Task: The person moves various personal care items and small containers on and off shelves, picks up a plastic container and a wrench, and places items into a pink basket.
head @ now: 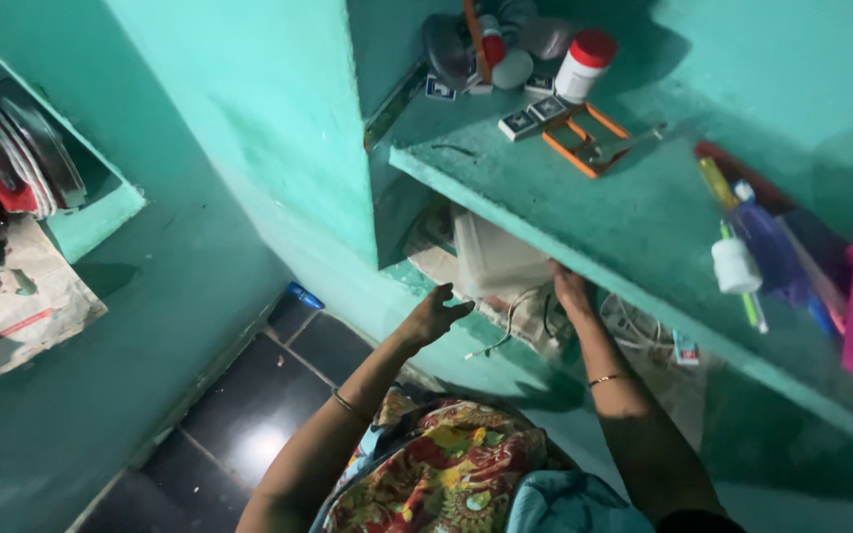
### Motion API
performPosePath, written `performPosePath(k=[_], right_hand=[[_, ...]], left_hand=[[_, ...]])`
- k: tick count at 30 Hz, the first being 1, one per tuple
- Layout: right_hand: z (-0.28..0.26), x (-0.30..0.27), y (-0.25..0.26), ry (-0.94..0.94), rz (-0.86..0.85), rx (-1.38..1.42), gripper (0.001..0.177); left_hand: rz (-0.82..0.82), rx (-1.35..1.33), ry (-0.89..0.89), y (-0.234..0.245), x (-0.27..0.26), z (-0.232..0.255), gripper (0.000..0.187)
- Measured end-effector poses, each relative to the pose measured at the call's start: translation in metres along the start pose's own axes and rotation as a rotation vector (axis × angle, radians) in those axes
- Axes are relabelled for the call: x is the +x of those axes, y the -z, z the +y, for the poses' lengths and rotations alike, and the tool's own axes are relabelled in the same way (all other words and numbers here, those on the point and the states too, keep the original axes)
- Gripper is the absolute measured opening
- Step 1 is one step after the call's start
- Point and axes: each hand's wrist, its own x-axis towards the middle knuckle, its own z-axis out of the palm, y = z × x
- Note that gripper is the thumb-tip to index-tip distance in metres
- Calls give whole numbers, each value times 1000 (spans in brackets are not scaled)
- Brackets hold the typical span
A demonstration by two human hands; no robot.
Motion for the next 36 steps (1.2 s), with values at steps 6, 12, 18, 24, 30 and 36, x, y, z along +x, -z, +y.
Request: performPosePath(k=[6, 12, 18, 24, 30, 36], right_hand=[[-8, 24, -10, -103, -38, -55, 57], [16, 31, -2, 103, -84, -335, 61], [19, 40, 11, 114, -30, -312, 65], [13, 37, 2, -90, -120, -24, 70], [9, 22, -24, -564, -514, 490, 75], [7, 18, -27, -693, -665, 475, 67]], left_hand=[[71, -54, -46, -16, 51, -23, 108], [80, -183, 78, -20, 75, -16, 102], [40, -287, 73, -27, 95, -20, 68], [157, -244, 48, -18, 108, -33, 56], [466, -153, -86, 0, 107, -38, 69], [387, -440, 66, 22, 68, -6, 75]])
